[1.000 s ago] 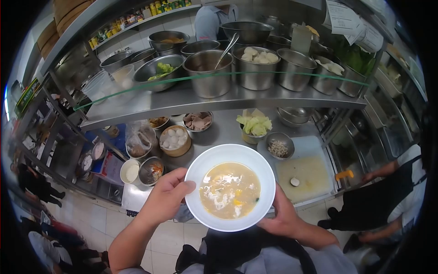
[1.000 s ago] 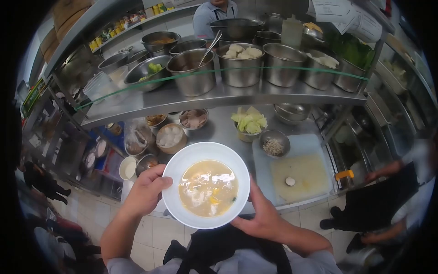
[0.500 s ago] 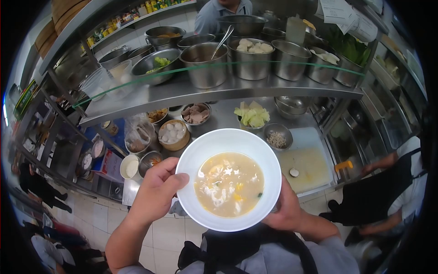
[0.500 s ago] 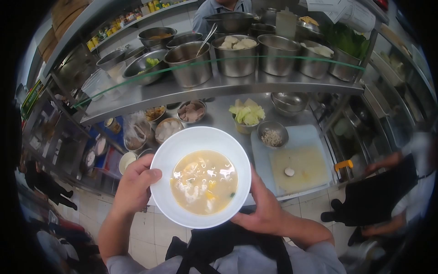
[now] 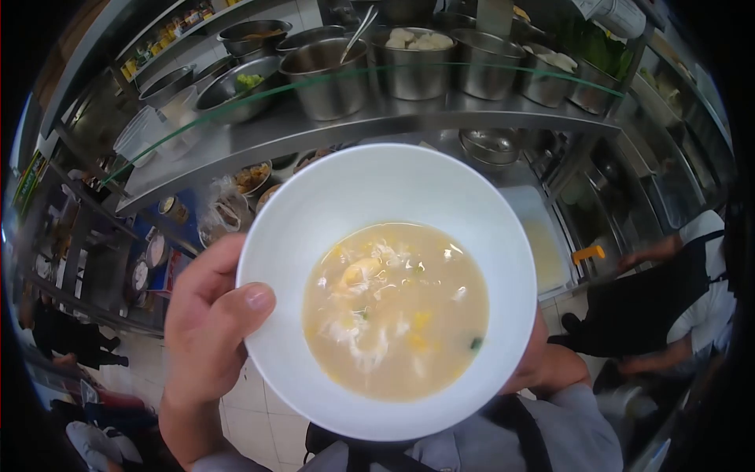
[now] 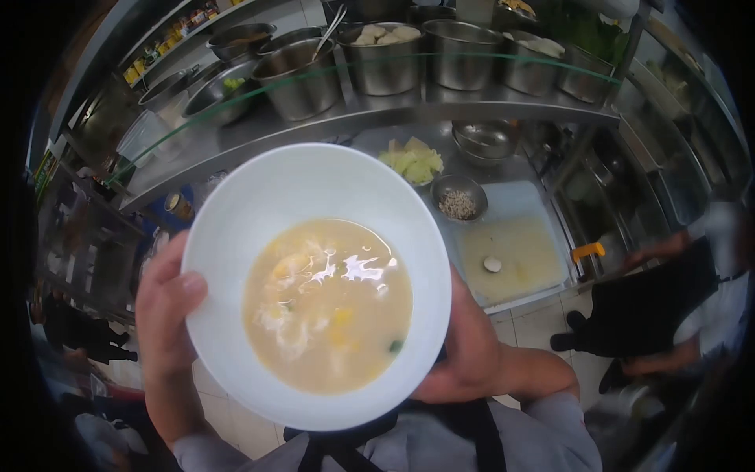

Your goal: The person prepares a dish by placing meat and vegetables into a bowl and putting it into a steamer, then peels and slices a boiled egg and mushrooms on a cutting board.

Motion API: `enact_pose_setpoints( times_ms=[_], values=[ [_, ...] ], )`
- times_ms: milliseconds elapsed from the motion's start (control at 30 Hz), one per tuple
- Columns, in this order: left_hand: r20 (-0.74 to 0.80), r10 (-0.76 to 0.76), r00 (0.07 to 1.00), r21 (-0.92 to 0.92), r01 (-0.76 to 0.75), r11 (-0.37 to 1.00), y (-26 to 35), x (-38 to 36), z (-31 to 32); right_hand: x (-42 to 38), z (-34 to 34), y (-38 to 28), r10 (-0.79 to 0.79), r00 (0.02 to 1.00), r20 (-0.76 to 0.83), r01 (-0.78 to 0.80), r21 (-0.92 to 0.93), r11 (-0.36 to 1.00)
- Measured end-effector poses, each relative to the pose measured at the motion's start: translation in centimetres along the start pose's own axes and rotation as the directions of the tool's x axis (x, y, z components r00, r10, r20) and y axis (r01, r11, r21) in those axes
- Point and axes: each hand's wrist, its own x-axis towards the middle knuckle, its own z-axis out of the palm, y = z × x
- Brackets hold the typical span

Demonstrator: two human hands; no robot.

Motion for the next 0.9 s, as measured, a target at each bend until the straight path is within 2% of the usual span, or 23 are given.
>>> enact_pose_setpoints(
  times_ms=[67, 367, 533, 767, 900],
  values=[
    [-0.052, 0.001, 0.999, 0.052, 0.001, 0.999, 0.5, -0.2, 0.5, 0.1, -0.2, -0.7, -0.032, 0.999, 0.005, 0.032, -0.002, 0.999],
    [-0.256, 0.077, 0.964, -0.052, -0.093, 0.994, 0.7, -0.7, 2.4, 0.9, -0.4, -1.5, -0.081, 0.996, 0.031, 0.08, 0.023, 0.997],
    [-0.379, 0.133, 0.916, 0.019, -0.135, 0.991, 0.7, -0.4, 3.3, 0.7, -0.4, -1.2, -0.079, 0.996, 0.046, 0.078, 0.03, 0.997],
    [-0.372, 0.052, 0.927, 0.072, -0.027, 0.997, 1.5, -0.6, 2.8, 1.3, -0.5, -0.8, -0.082, 0.995, 0.054, 0.08, 0.034, 0.996],
    [-0.368, 0.047, 0.929, 0.061, -0.027, 0.998, 1.5, -0.2, 3.2, 1.7, -0.5, -0.7, -0.082, 0.995, 0.058, 0.08, 0.031, 0.996]
  ],
)
